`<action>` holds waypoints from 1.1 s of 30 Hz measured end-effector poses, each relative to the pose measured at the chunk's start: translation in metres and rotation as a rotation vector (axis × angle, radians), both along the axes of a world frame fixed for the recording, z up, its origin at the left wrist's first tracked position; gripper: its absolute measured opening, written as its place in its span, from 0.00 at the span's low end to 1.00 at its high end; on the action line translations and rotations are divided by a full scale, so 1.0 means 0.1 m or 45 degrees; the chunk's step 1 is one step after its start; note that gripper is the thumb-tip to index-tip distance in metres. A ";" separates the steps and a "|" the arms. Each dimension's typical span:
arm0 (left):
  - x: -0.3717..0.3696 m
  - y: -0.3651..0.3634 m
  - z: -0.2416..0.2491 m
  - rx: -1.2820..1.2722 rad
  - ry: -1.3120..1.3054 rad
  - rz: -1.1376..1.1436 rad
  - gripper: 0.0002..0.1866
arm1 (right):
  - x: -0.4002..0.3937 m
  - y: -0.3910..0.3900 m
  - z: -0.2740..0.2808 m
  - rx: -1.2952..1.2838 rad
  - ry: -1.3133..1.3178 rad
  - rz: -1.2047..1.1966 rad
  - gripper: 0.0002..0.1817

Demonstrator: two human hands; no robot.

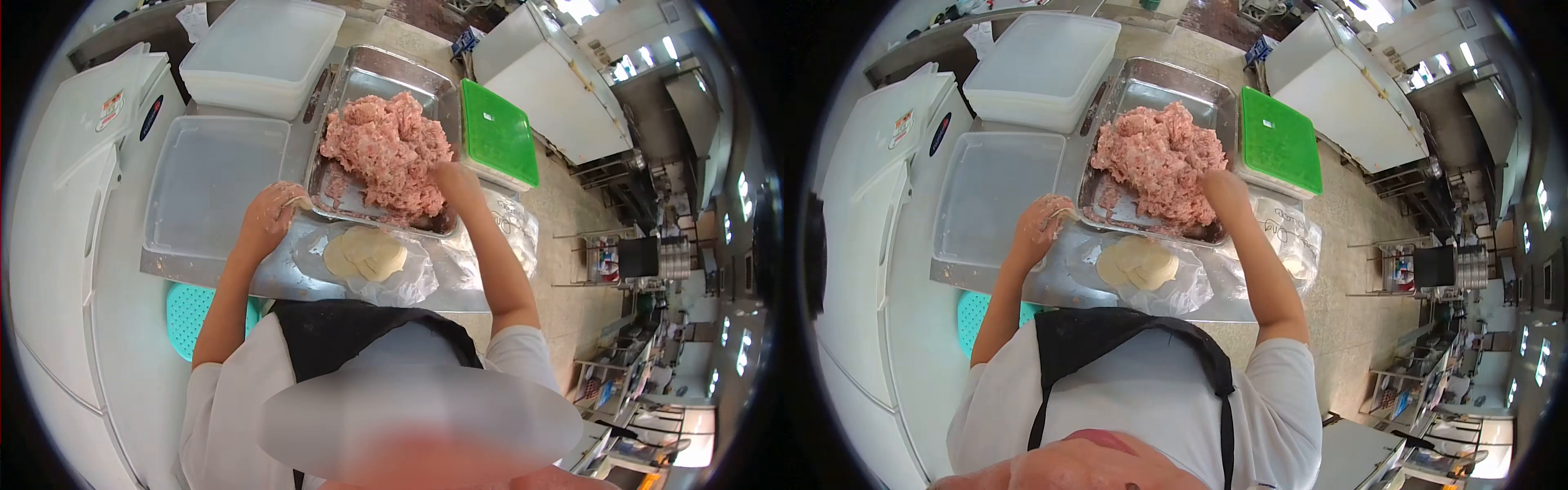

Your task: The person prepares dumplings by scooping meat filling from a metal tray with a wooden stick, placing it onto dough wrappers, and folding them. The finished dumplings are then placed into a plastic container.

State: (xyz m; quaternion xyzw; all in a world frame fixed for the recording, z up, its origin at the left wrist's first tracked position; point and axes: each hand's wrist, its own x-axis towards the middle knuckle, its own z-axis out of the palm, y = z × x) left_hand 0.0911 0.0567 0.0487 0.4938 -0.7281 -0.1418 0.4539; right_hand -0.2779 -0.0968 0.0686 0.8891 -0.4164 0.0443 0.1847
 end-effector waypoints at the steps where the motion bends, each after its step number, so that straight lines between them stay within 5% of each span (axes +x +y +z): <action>1: -0.05 0.01 0.01 0.009 0.001 0.010 0.10 | -0.03 0.09 -0.02 -0.016 0.010 0.004 0.09; 8: -0.36 0.00 0.11 0.014 0.054 -0.085 0.10 | 0.30 0.42 1.26 0.095 0.298 -0.314 0.10; 11: -0.39 0.06 0.06 0.043 0.048 -0.070 0.11 | 0.49 0.39 1.19 0.146 0.060 -0.235 0.12; 14: -0.40 0.12 -0.02 0.059 0.034 -0.047 0.12 | 0.39 0.26 0.39 0.306 -0.108 -0.180 0.13; 18: -0.40 0.13 -0.06 0.116 0.062 -0.041 0.12 | 0.26 0.29 0.02 0.361 -0.207 -0.186 0.12; 23: -0.49 0.22 0.00 0.060 0.071 -0.027 0.12 | 0.21 0.38 0.22 0.377 -0.086 -0.098 0.11; 27: -0.42 0.31 0.08 0.047 0.007 0.026 0.12 | 0.26 0.47 0.96 0.359 0.134 -0.122 0.15; 29: -0.43 0.38 0.17 0.076 0.063 0.038 0.11 | 0.31 0.44 1.21 0.107 0.250 -0.145 0.12; 33: -0.50 0.34 0.12 0.080 0.101 0.052 0.11 | 0.52 0.39 0.75 0.096 0.225 -0.132 0.10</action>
